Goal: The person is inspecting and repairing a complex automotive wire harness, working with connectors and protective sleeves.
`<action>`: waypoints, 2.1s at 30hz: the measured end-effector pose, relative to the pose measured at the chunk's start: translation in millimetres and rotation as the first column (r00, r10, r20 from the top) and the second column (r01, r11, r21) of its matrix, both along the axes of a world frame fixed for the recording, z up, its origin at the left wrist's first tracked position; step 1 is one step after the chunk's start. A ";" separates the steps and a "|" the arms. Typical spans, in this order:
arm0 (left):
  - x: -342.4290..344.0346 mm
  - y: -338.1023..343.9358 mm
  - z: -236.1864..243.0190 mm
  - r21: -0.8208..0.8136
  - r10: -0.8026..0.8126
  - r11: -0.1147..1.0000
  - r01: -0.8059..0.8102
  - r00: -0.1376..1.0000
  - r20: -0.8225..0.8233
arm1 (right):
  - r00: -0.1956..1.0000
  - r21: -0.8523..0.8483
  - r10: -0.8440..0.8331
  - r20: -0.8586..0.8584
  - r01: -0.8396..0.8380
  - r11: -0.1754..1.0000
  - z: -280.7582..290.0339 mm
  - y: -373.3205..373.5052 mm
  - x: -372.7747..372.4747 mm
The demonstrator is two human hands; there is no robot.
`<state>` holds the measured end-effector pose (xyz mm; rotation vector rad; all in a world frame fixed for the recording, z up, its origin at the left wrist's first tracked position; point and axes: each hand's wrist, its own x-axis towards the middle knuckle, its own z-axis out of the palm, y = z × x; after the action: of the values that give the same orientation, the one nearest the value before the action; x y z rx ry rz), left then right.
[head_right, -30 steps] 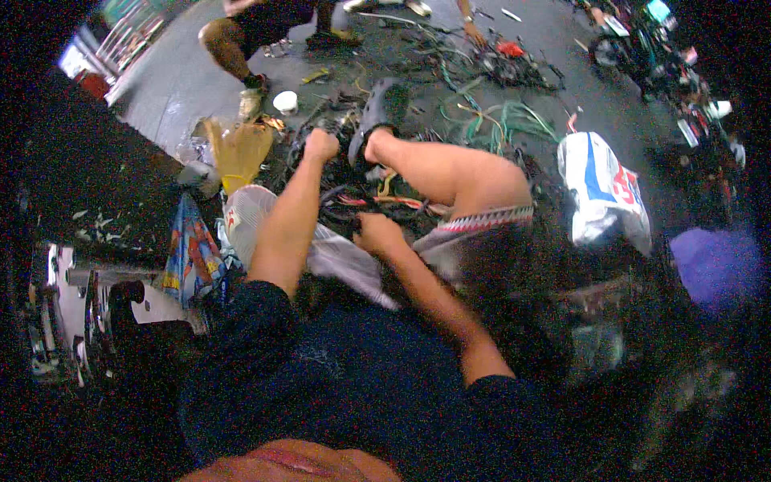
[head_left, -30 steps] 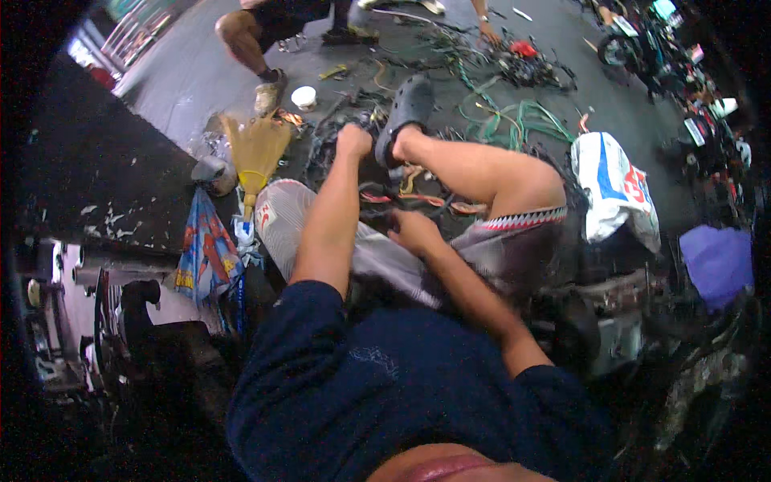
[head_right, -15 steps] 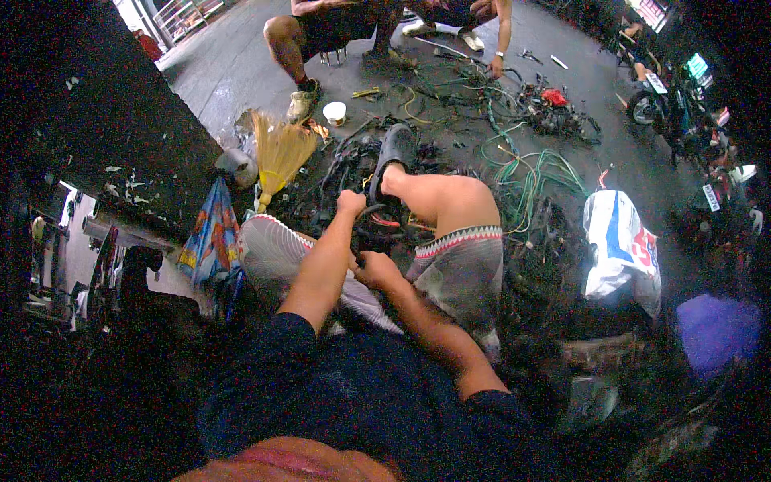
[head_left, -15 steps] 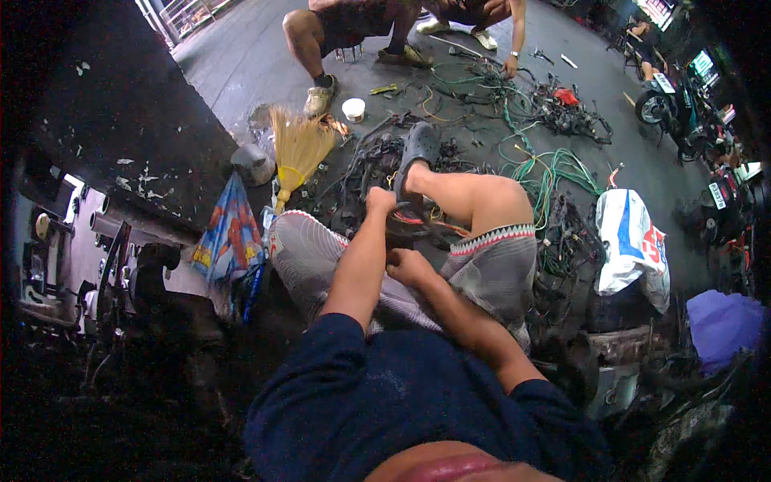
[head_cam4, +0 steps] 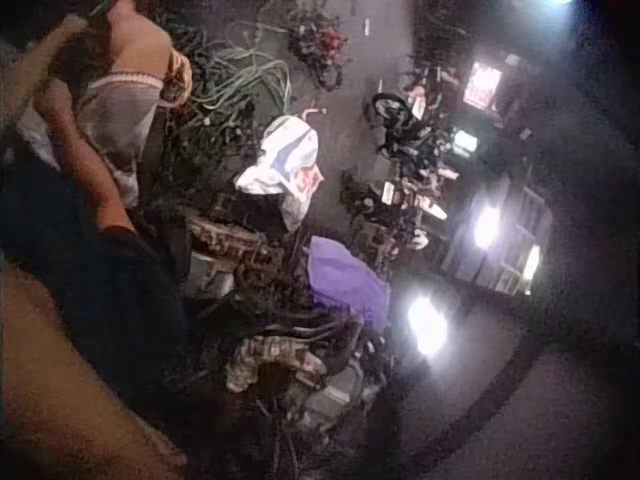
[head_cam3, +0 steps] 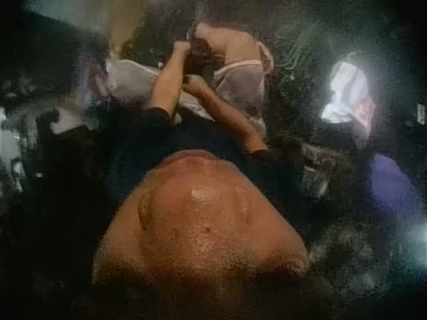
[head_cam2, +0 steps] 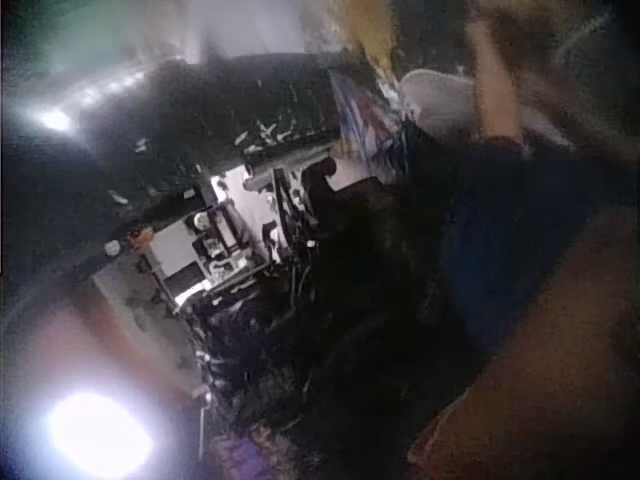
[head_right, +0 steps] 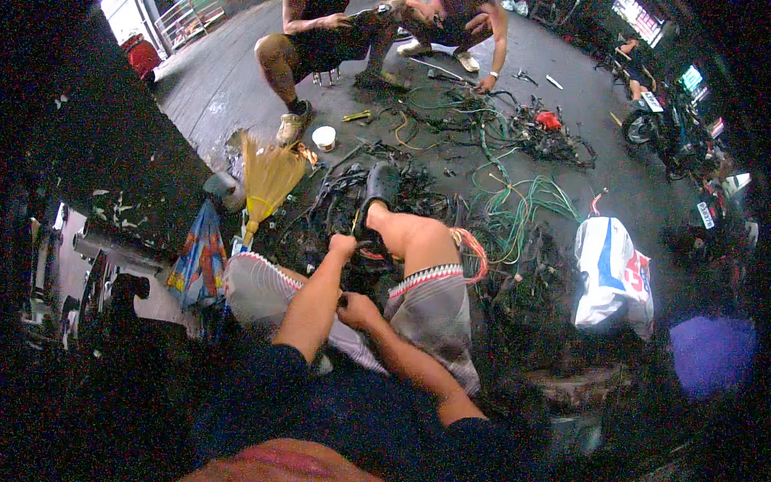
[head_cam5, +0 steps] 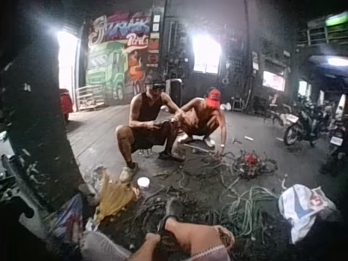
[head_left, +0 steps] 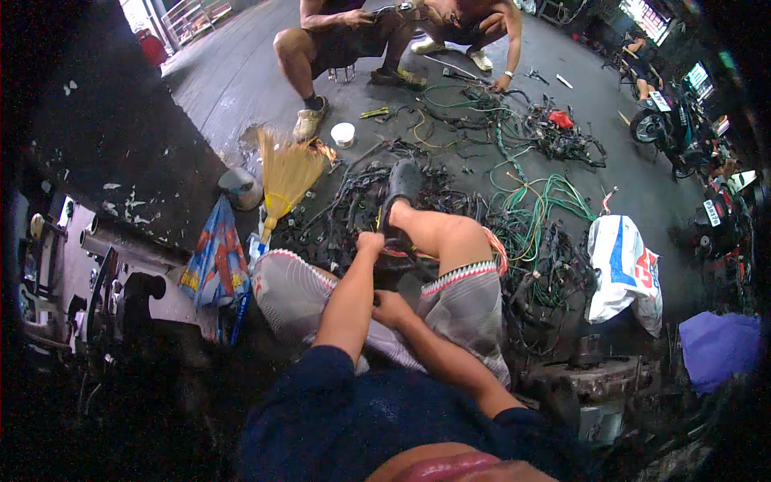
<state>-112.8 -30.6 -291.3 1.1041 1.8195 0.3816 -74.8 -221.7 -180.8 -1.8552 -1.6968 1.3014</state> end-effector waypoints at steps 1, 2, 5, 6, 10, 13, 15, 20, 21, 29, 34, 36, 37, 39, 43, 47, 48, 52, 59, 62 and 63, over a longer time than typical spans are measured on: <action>1.1 -4.3 3.6 -0.041 -0.030 0.999 0.033 0.996 0.081 | 0.999 -0.014 -0.033 -0.010 0.032 0.999 2.9 -1.6 1.3; -3.4 -4.3 9.7 -0.023 -0.040 0.999 0.041 0.998 0.048 | 0.999 -0.004 -0.031 -0.028 0.031 1.000 6.5 1.7 -0.8; 9.3 -23.2 38.5 -0.135 -0.013 0.991 0.023 0.997 0.080 | 0.995 -0.035 -0.086 -0.048 0.084 0.996 12.9 -5.3 0.1; -14.4 -16.7 29.8 -0.082 0.053 0.995 -0.048 0.997 0.055 | 0.995 -0.018 -0.067 -0.071 0.066 0.998 25.2 0.3 -13.8; -7.7 -28.3 45.8 -0.115 0.054 0.992 -0.043 0.994 0.092 | 0.999 -0.063 -0.041 -0.024 0.039 0.997 21.2 1.7 -7.4; -32.0 -28.3 34.2 -0.150 0.130 0.982 -0.117 0.989 0.077 | 0.999 -0.077 0.010 -0.045 -0.014 0.997 28.2 -2.0 -27.3; -22.5 -31.4 37.0 -0.148 0.160 0.979 -0.142 0.980 0.117 | 0.992 -0.050 0.101 -0.070 -0.104 0.993 15.6 0.1 -27.7; -14.8 -28.1 28.4 0.045 0.054 0.998 -0.054 0.998 -0.016 | 0.999 -0.114 0.024 0.026 -0.021 0.993 -16.0 3.8 -29.5; -22.9 -25.4 21.4 0.049 0.062 0.997 -0.061 0.998 -0.021 | 0.999 -0.083 0.026 0.039 -0.023 0.996 -13.7 4.4 -32.2; 3.5 -21.3 58.8 0.187 -0.055 0.980 0.072 0.994 -0.094 | 0.969 0.018 -0.242 -0.044 0.243 0.970 11.5 3.5 7.2; 37.1 -22.5 118.1 0.364 -0.188 0.913 0.184 0.982 -0.024 | 0.513 0.412 -0.709 -0.483 0.848 0.333 15.6 57.5 71.2; 63.4 -28.1 149.2 0.375 -0.276 0.890 0.258 0.961 -0.008 | 0.183 0.196 -0.678 -0.712 0.979 0.058 26.8 103.1 124.0; 66.6 -32.6 160.6 0.411 -0.324 0.861 0.299 0.946 -0.010 | 0.101 0.001 -0.826 -0.554 0.993 0.121 48.0 121.7 137.0; 76.8 -35.4 186.0 0.553 -0.490 0.714 0.429 0.870 -0.043 | 0.140 -0.234 -0.783 -0.607 0.909 0.344 75.6 147.0 164.6; 81.3 -30.6 239.0 0.756 -0.562 0.546 0.360 0.827 0.012 | 0.108 -0.343 -0.581 -0.807 0.715 0.610 132.3 166.4 197.6; 83.0 -36.4 291.1 0.601 -0.565 0.614 0.512 0.817 -0.119 | -0.345 -0.527 -0.440 -0.829 0.746 0.408 170.1 164.0 230.9; 87.8 -39.2 283.4 0.594 -0.573 0.613 0.521 0.811 -0.120 | -0.326 -0.528 -0.464 -0.824 0.738 0.420 171.2 162.2 237.3; 107.6 -52.4 228.3 0.576 -0.611 0.612 0.542 0.786 -0.090 | -0.292 -0.541 -0.537 -0.792 0.743 0.394 150.2 160.8 244.9; 130.4 -95.5 191.4 -0.389 0.083 0.859 0.332 0.660 0.747 | -0.479 -0.688 -0.777 -0.408 0.721 -0.084 6.1 187.6 260.2; 130.7 -103.6 187.0 -0.557 0.299 0.782 0.278 0.618 0.728 | -0.462 -0.721 -0.821 -0.336 0.687 -0.092 -28.0 184.7 254.2; 131.7 -103.2 185.7 -0.574 0.356 0.763 0.296 0.549 0.756 | -0.499 -0.769 -0.817 -0.289 0.630 -0.113 -22.4 183.6 255.1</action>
<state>19.0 -133.9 -105.7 0.2416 0.9156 0.1946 180.2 -38.1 -203.2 -1.3048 0.7046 1.0658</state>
